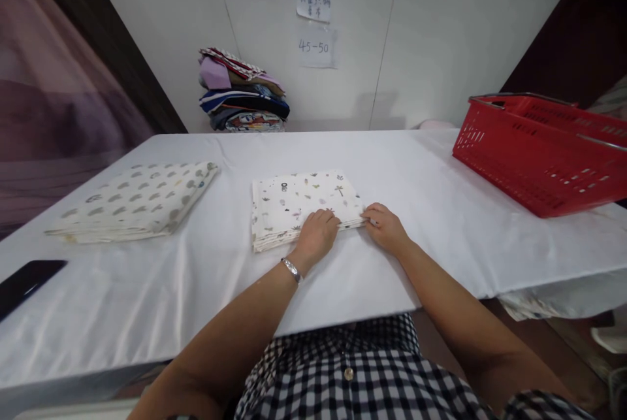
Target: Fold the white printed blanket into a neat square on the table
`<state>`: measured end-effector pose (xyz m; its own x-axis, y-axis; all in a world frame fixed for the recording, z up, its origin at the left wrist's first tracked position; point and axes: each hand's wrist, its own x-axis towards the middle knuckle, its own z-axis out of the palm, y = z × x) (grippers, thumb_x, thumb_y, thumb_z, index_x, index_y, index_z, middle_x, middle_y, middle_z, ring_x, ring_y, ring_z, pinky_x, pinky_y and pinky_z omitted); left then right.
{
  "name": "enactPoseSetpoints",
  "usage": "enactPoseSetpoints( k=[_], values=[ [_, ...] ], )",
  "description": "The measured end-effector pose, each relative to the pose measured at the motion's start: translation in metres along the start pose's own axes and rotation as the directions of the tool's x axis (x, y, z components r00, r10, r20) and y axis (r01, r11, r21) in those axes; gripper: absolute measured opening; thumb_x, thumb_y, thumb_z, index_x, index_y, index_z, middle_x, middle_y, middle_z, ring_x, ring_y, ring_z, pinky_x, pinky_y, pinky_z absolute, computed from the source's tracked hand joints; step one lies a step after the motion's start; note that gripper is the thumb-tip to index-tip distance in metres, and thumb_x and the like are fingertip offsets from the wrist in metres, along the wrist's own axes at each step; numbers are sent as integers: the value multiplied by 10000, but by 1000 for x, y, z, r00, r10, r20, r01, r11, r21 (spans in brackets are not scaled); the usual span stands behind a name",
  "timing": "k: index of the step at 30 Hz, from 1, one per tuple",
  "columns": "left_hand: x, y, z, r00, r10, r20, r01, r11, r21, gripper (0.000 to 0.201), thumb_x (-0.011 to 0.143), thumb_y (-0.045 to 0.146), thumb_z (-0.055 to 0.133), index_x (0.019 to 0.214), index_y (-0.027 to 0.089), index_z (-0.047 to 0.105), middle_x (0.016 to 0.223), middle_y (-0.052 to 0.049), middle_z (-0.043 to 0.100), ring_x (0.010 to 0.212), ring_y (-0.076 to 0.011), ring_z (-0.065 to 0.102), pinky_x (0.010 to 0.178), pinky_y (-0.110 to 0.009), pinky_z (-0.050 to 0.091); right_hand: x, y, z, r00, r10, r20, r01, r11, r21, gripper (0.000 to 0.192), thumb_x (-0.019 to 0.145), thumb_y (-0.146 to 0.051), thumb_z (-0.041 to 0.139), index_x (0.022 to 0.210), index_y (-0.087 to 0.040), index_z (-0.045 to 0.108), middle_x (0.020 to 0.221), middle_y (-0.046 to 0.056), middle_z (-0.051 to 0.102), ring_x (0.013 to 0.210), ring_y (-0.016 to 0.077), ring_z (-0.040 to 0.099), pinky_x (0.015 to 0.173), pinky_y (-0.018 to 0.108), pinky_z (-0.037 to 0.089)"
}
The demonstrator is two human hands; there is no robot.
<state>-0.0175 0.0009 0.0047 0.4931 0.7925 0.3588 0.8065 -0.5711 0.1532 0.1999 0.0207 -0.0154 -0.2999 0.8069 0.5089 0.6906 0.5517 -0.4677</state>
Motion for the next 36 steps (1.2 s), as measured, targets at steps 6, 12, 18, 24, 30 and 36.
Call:
enactPoseSetpoints(
  k=[6,12,18,24,30,36],
  values=[
    [0,2,1,1000,-14,14,14,999,30,146,876,141,460,879,183,600,910,-61,579,890,-205,495,762,-347,397,1,-13,-1,982,-179,65,183,981,-69,367,756,-121,513,1094,-217,619,1083,88,601,1017,245,530,891,431,425],
    [-3,2,1,1000,6,12,-7,999,33,145,896,172,451,870,179,593,923,-56,574,897,-195,489,754,-327,386,1,-11,8,960,-249,128,259,963,-73,314,820,-177,507,1109,-234,616,1055,88,621,973,251,555,844,444,440],
    [-20,-14,-8,1000,-13,-3,13,999,44,169,918,233,439,864,179,590,935,-51,579,894,-187,490,763,-322,379,1,-3,10,953,-289,94,295,954,-54,249,838,-231,527,1055,-258,647,1002,79,640,936,254,573,807,447,467],
    [-58,-48,-30,994,-109,-7,109,994,-2,180,912,285,466,879,182,610,936,-57,596,892,-182,511,778,-316,386,-2,-5,8,957,-275,87,282,956,-77,236,851,-280,519,1044,-261,654,1022,83,640,949,257,584,813,455,478],
    [-99,-77,-49,901,-362,-239,329,929,-168,199,886,327,500,830,185,629,848,-47,620,843,-182,530,765,-324,409,9,-20,6,957,-272,104,285,949,-136,208,857,-310,519,932,-206,681,950,79,660,882,239,607,793,425,480],
    [-109,-82,-58,623,-750,-222,588,637,-498,134,801,270,537,794,203,653,835,-10,629,743,-137,553,666,-255,438,51,-81,36,885,-417,206,414,908,60,206,888,-218,469,884,-219,675,877,54,656,814,197,597,748,370,458]
  ],
)
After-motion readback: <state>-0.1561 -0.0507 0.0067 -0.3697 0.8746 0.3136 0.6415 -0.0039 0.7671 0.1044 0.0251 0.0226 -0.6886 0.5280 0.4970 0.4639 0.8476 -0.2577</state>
